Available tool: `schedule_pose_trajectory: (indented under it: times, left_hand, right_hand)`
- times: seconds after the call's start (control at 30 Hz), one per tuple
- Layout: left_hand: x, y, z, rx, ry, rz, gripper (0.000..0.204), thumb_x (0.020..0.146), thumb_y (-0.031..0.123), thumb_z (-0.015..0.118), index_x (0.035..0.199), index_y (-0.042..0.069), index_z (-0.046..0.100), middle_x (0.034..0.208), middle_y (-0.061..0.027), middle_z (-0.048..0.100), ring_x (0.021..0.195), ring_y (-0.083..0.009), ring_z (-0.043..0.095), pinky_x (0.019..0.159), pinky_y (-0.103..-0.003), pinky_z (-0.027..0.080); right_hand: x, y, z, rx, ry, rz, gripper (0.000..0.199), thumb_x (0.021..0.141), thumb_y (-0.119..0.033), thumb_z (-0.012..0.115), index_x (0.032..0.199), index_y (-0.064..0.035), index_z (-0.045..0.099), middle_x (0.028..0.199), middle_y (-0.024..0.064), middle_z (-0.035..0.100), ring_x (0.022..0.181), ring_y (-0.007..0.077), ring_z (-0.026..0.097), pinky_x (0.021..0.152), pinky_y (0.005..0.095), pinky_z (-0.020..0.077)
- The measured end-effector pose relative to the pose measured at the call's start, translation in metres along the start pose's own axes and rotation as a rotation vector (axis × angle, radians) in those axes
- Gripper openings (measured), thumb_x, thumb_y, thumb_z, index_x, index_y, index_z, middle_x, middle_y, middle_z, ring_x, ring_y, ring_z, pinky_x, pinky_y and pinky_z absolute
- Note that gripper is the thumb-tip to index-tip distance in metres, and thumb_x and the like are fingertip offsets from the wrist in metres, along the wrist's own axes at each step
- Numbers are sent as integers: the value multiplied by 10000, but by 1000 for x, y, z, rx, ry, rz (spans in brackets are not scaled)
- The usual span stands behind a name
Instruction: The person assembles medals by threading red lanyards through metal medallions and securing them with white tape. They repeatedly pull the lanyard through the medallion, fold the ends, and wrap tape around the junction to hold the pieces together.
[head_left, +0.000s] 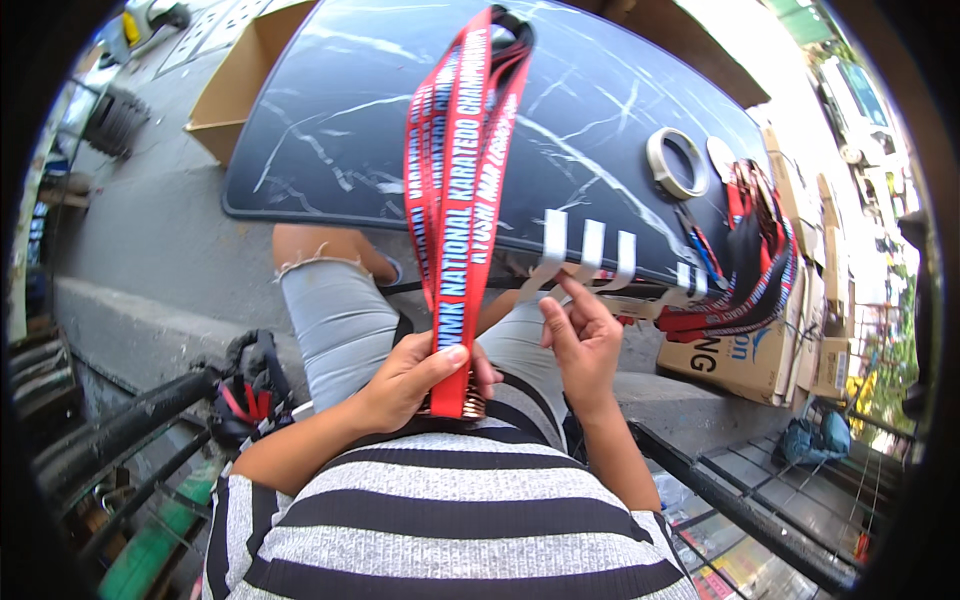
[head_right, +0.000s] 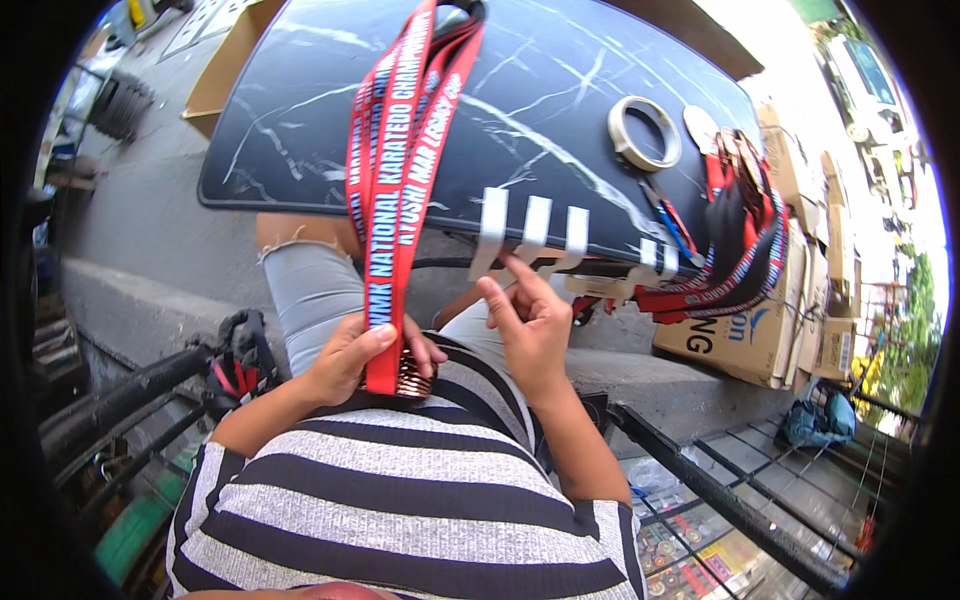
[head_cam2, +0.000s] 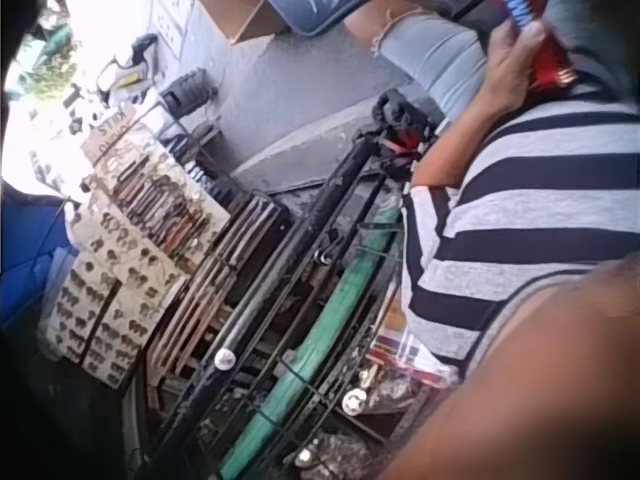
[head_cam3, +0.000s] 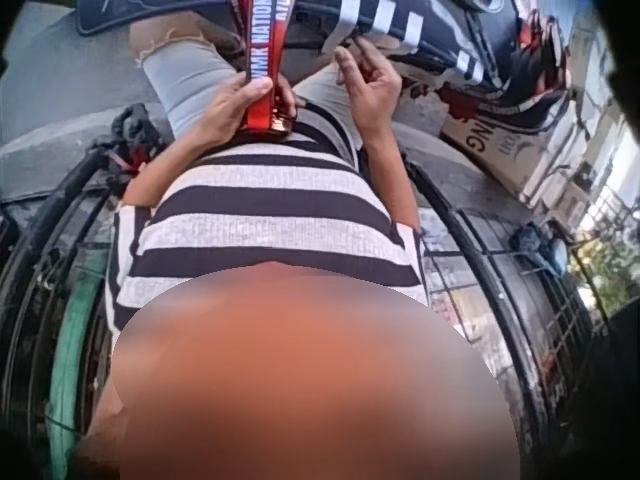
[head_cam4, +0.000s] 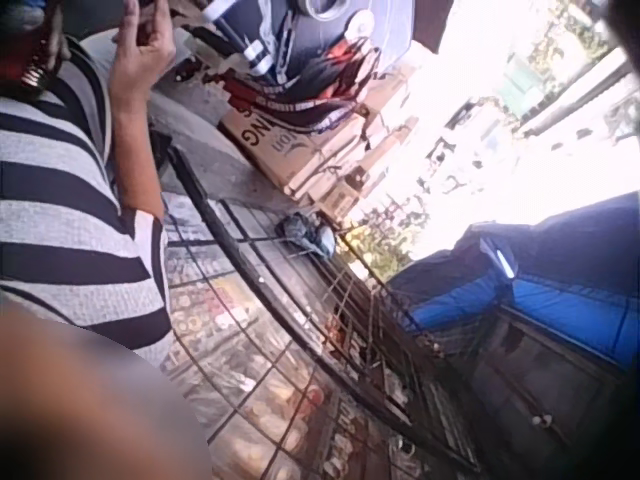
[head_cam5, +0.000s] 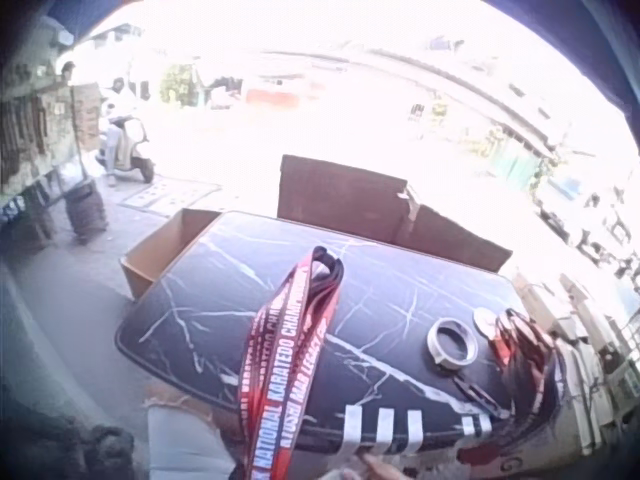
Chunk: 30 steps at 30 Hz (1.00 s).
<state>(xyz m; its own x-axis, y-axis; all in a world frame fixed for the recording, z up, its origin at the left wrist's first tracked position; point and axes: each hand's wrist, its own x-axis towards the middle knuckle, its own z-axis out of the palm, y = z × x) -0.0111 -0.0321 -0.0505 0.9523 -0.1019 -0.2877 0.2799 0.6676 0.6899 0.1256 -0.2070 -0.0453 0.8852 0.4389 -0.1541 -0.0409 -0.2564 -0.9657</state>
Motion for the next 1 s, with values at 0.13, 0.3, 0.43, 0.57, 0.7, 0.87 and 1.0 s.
schedule_pose_trajectory:
  times: [0.13, 0.3, 0.43, 0.57, 0.7, 0.87, 1.0]
  left_hand:
    - [-1, -4, -1, 22, -8, 30, 372, 1039, 332, 462, 1039, -15, 597, 939, -136, 663, 1031, -254, 646, 1002, -434, 488]
    - [-2, -9, -1, 28, -32, 74, 338, 1052, 306, 457, 1049, -5, 587, 926, -104, 636, 984, -225, 637, 1057, -455, 450]
    - [-2, -8, -2, 35, -49, 47, 316, 1055, 295, 474, 1106, 2, 580, 941, -88, 637, 982, -184, 628, 1002, -382, 479]
    - [-4, -6, -8, 128, -105, 45, 349, 1042, 304, 521, 1183, -10, 584, 1056, -92, 669, 1003, -152, 640, 892, -310, 505]
    - [-5, -7, -11, 130, -101, 76, 372, 1026, 284, 547, 1241, -18, 575, 1087, -97, 683, 1040, -168, 655, 925, -323, 503]
    - [-4, -7, -10, 136, -112, 151, 336, 1018, 255, 572, 1214, -17, 585, 1056, -84, 680, 1008, -156, 650, 908, -310, 505]
    - [-5, -3, -8, 180, -80, 64, 331, 1017, 263, 578, 1194, -16, 584, 1039, -82, 677, 990, -152, 646, 890, -307, 507]
  right_hand:
    - [9, -6, 10, 199, -13, -56, 67, 962, -82, 673, 932, -25, 656, 705, -60, 580, 562, -16, 424, 502, 157, 279]
    - [-2, -55, -9, 83, -310, -337, 194, 922, -202, 709, 878, -18, 665, 889, 29, 547, 862, 110, 475, 775, 260, 362]
    - [2, -74, -10, 113, -605, -177, 275, 966, -257, 597, 823, -23, 602, 997, 79, 503, 946, 166, 477, 851, 297, 351]
    - [13, -69, 1, 91, -810, -6, 285, 988, -227, 571, 800, -14, 554, 857, 60, 549, 857, 162, 498, 818, 299, 375]
    - [13, -61, 13, 45, -791, 39, 269, 977, -201, 627, 788, -17, 572, 764, 41, 590, 742, 126, 531, 726, 289, 402]
    - [9, -48, 24, 28, -674, 35, 263, 932, -166, 703, 741, -29, 586, 709, 36, 588, 663, 105, 551, 631, 276, 402]
    - [11, -45, 24, -90, -609, -102, 276, 896, -160, 747, 720, -29, 580, 701, 30, 588, 636, 96, 541, 596, 269, 395]
